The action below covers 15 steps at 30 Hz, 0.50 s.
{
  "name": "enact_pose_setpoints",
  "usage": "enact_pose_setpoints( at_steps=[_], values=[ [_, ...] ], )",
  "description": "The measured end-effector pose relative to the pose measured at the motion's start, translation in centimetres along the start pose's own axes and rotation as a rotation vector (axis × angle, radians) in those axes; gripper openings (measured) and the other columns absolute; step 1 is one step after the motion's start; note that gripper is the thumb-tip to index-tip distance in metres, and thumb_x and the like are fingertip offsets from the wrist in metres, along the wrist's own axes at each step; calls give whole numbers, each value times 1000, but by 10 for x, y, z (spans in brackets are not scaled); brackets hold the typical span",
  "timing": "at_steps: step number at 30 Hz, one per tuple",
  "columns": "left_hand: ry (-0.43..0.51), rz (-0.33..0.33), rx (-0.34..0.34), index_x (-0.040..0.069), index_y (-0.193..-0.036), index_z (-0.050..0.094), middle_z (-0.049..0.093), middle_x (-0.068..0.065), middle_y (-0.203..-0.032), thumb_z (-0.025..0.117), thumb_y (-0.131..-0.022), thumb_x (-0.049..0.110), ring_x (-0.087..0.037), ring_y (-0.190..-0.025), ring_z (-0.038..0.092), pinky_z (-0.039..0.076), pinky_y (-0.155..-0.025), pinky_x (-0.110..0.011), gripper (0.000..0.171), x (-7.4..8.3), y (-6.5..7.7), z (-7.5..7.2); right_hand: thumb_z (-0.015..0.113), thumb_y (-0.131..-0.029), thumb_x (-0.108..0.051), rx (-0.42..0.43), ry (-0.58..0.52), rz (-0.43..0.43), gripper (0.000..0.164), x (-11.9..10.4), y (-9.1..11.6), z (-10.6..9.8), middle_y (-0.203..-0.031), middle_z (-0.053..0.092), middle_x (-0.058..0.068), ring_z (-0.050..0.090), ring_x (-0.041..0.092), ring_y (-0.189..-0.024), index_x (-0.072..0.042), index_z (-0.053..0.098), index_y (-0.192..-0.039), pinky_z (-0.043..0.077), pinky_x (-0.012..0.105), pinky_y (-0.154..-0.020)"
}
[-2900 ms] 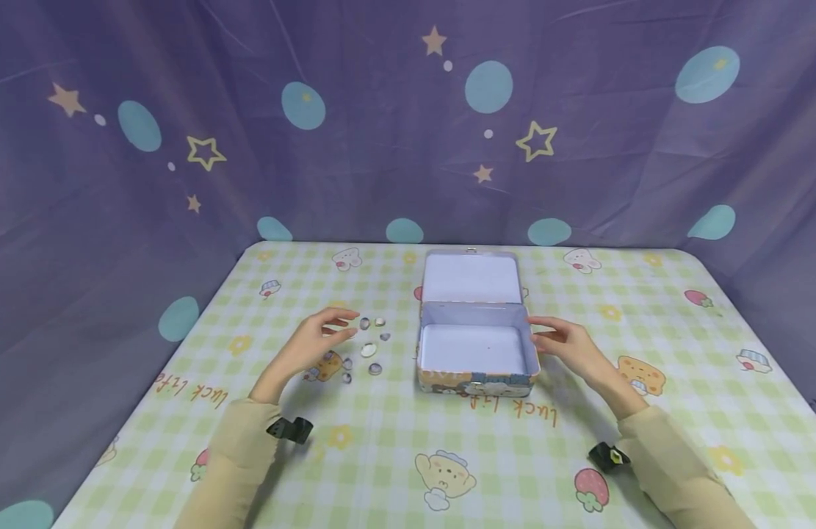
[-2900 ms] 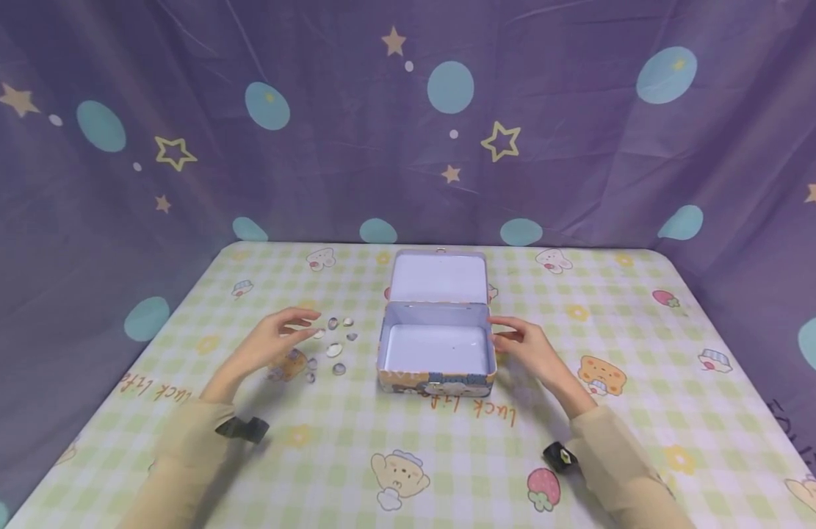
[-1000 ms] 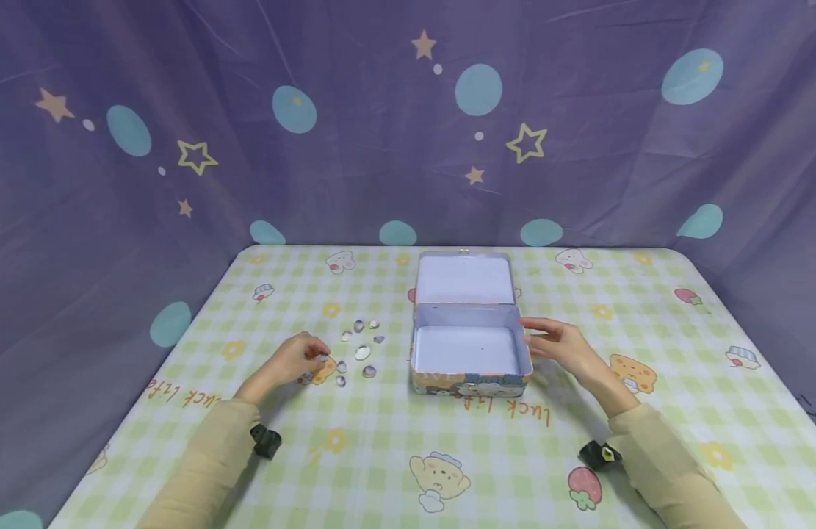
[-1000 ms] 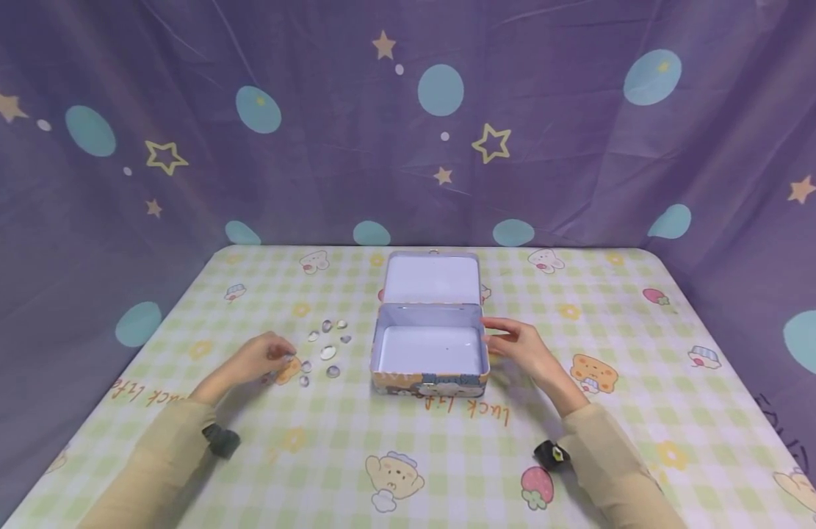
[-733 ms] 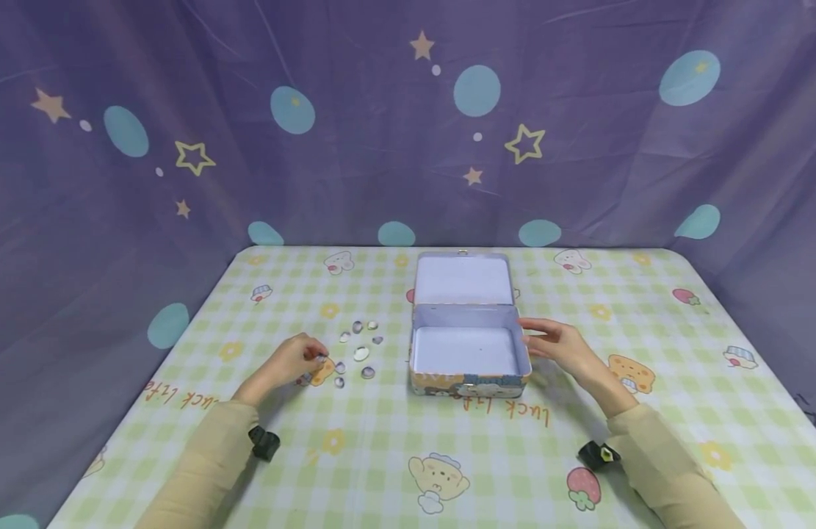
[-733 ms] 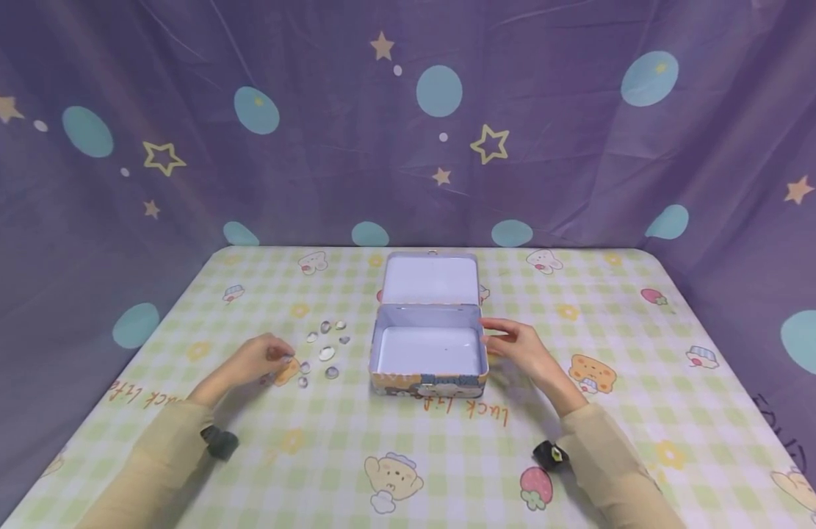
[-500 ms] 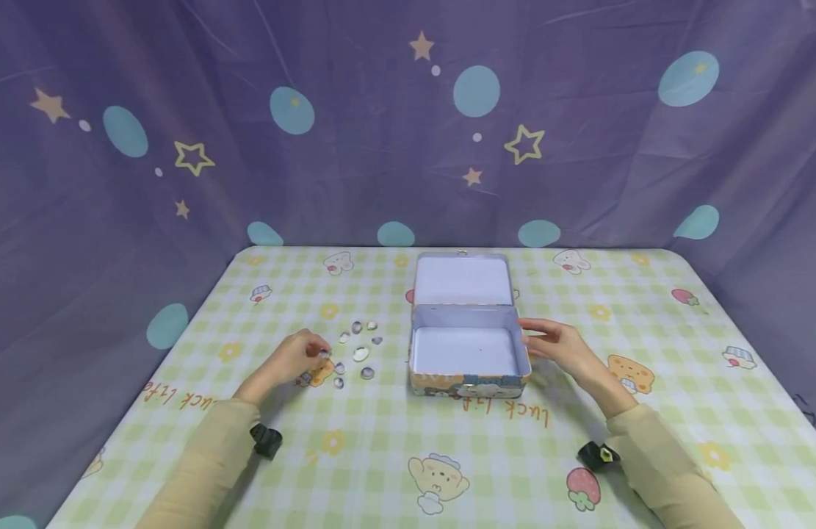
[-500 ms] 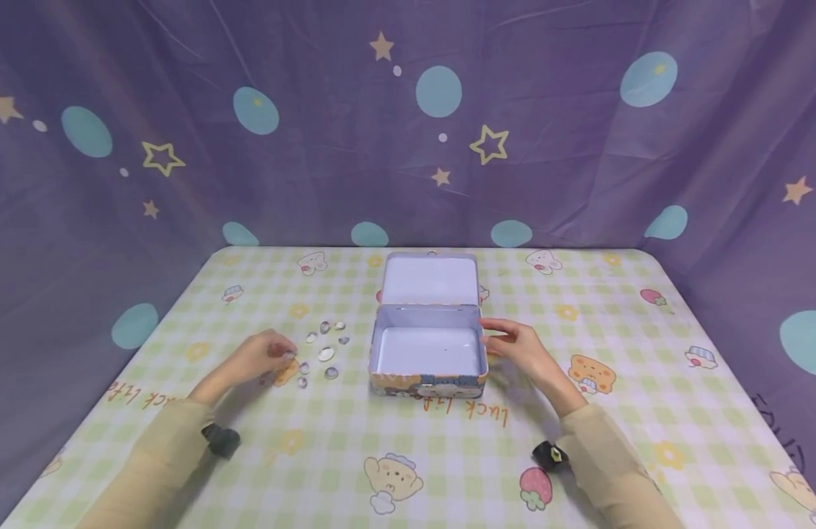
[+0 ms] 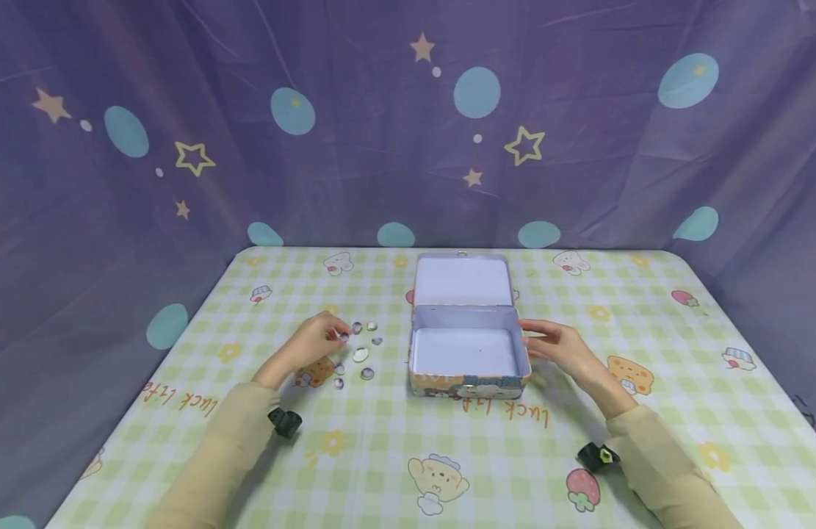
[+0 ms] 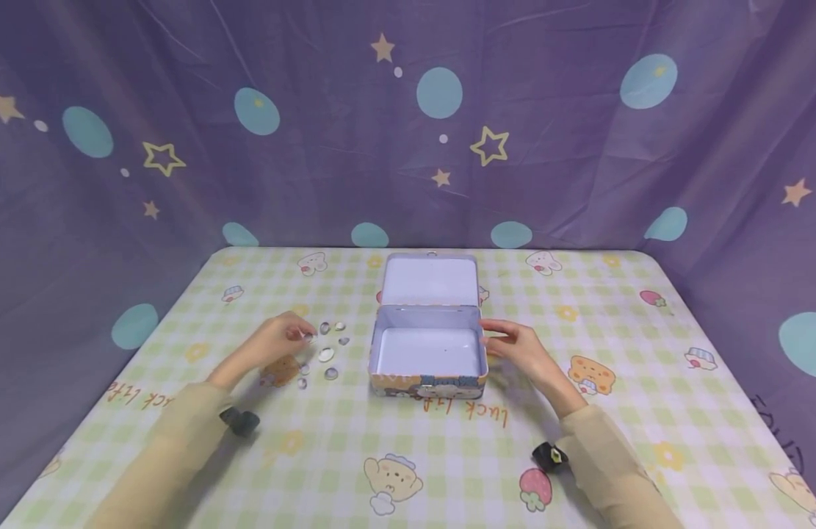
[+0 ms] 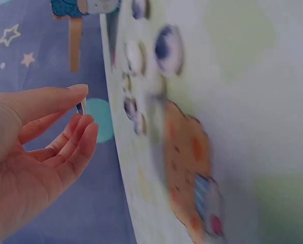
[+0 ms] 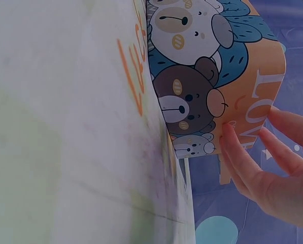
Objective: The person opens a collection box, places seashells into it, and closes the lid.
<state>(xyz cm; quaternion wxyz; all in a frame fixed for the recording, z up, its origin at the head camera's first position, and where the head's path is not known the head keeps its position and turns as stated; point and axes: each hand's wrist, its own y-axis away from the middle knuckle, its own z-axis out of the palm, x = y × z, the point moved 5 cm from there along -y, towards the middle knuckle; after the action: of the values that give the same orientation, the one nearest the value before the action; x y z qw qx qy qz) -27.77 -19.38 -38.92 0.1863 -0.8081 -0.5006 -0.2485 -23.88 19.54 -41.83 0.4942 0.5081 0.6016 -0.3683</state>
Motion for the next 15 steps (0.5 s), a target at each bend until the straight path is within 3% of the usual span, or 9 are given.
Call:
enact_pose_setpoints(
  at_steps=[15],
  values=[
    [26,101,29,0,-94,66,55,-9,-85,62,-76,-3,-19,-75,54,45,-65,-28,19,46,-28,7,59,-85,-21,-5,0,-4,52,1,0,0,-128,42,24,52,35,-105,4,42,-128,48,28,-80]
  ],
)
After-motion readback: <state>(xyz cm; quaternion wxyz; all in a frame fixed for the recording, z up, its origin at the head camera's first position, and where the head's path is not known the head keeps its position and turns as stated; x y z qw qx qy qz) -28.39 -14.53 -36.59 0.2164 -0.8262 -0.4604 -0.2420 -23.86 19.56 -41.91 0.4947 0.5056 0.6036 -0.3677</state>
